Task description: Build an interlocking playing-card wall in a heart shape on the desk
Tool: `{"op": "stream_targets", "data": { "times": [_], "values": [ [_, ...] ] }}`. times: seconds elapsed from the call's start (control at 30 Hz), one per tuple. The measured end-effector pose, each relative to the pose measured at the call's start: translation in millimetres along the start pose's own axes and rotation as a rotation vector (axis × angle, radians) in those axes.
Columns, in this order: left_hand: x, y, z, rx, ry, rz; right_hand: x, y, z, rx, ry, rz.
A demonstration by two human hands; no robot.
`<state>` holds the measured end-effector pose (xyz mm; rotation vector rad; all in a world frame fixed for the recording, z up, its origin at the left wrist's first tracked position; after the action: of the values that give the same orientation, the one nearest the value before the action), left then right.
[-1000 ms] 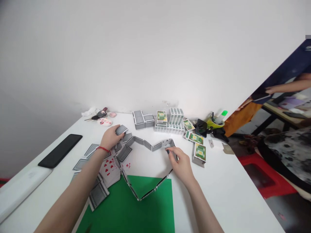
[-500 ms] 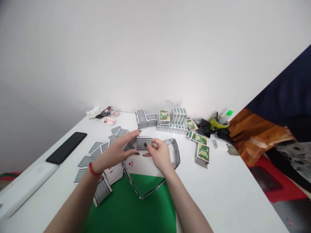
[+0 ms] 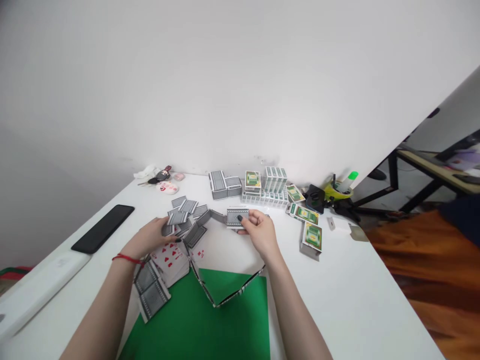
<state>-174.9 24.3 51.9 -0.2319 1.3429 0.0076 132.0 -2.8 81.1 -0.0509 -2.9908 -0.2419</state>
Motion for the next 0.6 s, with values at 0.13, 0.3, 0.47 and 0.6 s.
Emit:
{"op": "stream_targets", "data": {
  "times": [0.13,0.3,0.47,0.6],
  "values": [
    [-11.5,-0.3,-0.2,0.006,-0.093,0.015,-0.1,2.8,-2.5,0.006,-0.017,-0.030],
    [-16.2,2.2,2.2,-0.035,-0.214,0.002,-0.1,1.5,-3.1,0.016,-0.032,-0.024],
    [-39.1,-1.4,17.6,-0.020,-0.777,-0.017,1.5,1.0,-3.2,0.016,-0.031,-0.006],
    [-63.8,-14.4,33.9,0.040,-1.119,-0.182,2.0,1.1,-3.4,0.022,0.002,-0.026]
  ]
}}
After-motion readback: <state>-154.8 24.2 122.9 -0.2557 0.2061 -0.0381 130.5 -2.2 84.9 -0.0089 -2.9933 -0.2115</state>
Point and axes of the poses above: each hand's wrist, its own y-axis towards the middle knuckle, its own x-axis out of the palm, z = x × y, the point moved 3 cm from there along y, towards the middle knuckle, and after that the axes turned 12 degrees about -x, right-handed, at the moved point
